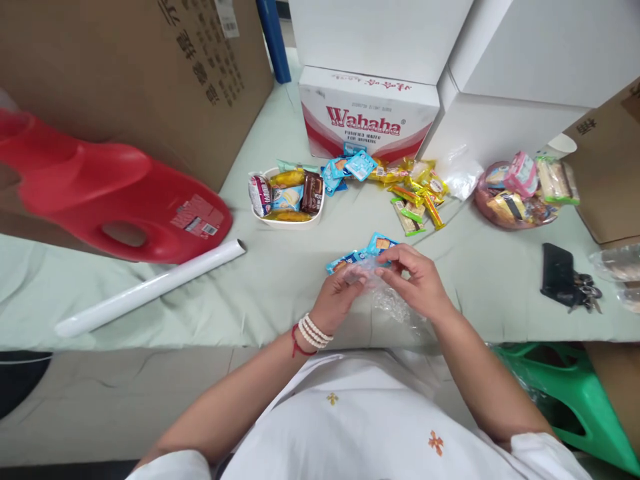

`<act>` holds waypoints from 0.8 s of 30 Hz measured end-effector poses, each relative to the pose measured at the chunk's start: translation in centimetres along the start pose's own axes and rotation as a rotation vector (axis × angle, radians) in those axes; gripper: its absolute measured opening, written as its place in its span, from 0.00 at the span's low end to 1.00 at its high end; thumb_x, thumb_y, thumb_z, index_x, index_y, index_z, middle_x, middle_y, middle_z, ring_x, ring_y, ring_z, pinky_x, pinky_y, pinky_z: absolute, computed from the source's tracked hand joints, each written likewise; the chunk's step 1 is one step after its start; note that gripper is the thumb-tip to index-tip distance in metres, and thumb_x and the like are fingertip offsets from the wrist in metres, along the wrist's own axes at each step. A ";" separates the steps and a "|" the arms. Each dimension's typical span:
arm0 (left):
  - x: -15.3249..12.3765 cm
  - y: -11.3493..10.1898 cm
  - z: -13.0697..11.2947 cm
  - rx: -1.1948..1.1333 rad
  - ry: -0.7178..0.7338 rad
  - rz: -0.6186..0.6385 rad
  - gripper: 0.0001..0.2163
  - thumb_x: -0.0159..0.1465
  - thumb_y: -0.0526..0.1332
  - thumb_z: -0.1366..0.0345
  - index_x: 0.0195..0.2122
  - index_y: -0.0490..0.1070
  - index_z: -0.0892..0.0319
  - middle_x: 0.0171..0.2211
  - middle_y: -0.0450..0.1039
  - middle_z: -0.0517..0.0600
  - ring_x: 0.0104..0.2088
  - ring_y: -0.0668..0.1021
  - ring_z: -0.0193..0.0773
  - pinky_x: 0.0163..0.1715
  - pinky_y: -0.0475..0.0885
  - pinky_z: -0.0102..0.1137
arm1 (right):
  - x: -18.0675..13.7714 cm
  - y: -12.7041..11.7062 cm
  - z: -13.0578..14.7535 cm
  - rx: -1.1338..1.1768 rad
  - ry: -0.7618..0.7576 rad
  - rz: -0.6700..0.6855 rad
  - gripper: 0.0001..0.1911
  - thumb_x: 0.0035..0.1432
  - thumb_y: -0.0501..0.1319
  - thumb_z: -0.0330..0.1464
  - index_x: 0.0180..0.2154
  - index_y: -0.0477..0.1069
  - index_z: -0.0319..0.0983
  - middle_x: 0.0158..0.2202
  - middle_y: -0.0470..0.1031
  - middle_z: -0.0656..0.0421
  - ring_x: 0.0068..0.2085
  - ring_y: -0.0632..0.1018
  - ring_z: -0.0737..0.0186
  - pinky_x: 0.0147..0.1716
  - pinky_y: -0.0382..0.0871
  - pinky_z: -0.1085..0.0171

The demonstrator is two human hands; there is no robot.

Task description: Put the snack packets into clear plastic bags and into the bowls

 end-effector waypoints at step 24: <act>-0.6 0.3 -3.9 0.276 0.177 -0.201 0.09 0.59 0.70 0.58 0.31 0.78 0.58 0.29 0.73 0.47 0.30 0.71 0.33 0.33 0.67 0.29 | -0.6 1.0 0.4 -0.076 0.177 -0.154 0.10 0.66 0.62 0.39 0.37 0.77 0.40 0.31 0.75 0.59 0.29 0.70 0.65 0.29 0.64 0.65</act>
Point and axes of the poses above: each hand's wrist, its own x-axis towards the middle knuckle, its own y-axis out of the palm, z = x × y, the point moved 5 cm from there along x, towards the middle knuckle
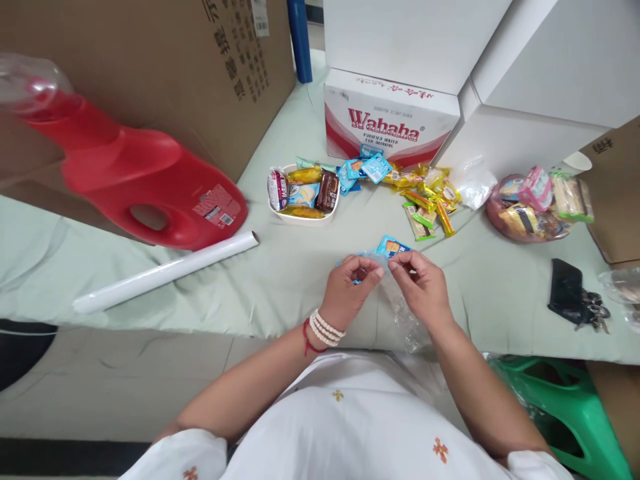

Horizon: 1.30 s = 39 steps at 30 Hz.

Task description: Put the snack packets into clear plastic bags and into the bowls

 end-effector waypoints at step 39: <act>0.2 -1.4 2.6 -0.279 -0.246 0.146 0.11 0.53 0.69 0.60 0.25 0.68 0.57 0.21 0.60 0.41 0.21 0.59 0.27 0.21 0.52 0.26 | -0.5 -1.0 -1.9 0.363 0.308 0.023 0.17 0.62 0.66 0.47 0.34 0.72 0.40 0.29 0.69 0.62 0.26 0.62 0.69 0.23 0.56 0.68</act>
Point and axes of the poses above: each hand's wrist, its own x-axis towards the middle knuckle, its own y-axis out of the palm, z = x × y, the point moved 5 cm from there along x, towards the middle knuckle
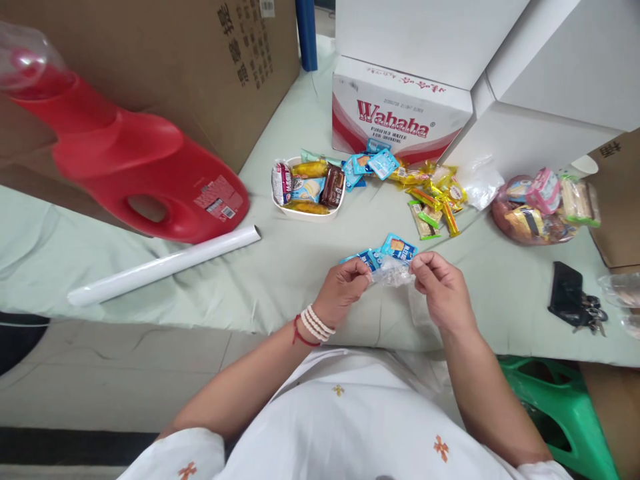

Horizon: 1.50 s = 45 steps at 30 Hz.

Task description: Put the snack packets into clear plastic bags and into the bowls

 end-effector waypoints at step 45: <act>0.9 2.9 2.9 0.056 0.064 -0.075 0.23 0.61 0.65 0.40 0.30 0.64 0.56 0.24 0.61 0.41 0.22 0.64 0.30 0.23 0.64 0.28 | -5.0 -1.3 -5.6 0.132 0.163 -0.168 0.18 0.55 0.71 0.49 0.31 0.76 0.41 0.35 0.74 0.58 0.37 0.72 0.62 0.36 0.73 0.65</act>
Point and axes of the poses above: each hand's wrist, its own x-axis towards the middle knuckle, its own y-axis out of the palm, z = x × y, the point moved 5 cm from there along x, towards the middle knuckle
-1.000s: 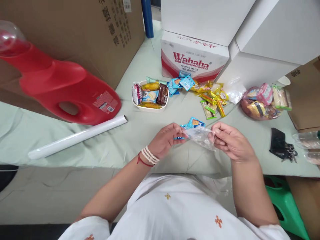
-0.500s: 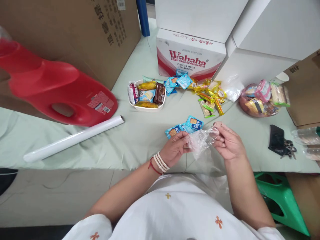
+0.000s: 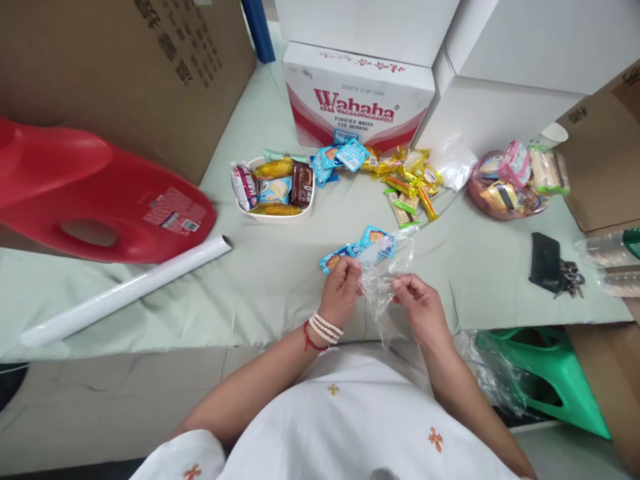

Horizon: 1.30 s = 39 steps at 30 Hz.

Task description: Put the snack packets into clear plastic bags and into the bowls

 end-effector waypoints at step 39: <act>0.5 -2.5 -1.3 0.319 -0.074 0.329 0.19 0.58 0.70 0.45 0.24 0.76 0.56 0.25 0.75 0.49 0.30 0.72 0.40 0.36 0.65 0.35 | 2.3 -3.4 0.2 0.385 0.285 0.126 0.21 0.51 0.74 0.47 0.29 0.69 0.40 0.28 0.70 0.63 0.22 0.65 0.72 0.17 0.58 0.73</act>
Point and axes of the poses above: each hand's wrist, its own x-axis towards the middle knuckle, its own y-axis out of the palm, z = x × y, the point moved 5 cm from there along x, towards the middle knuckle
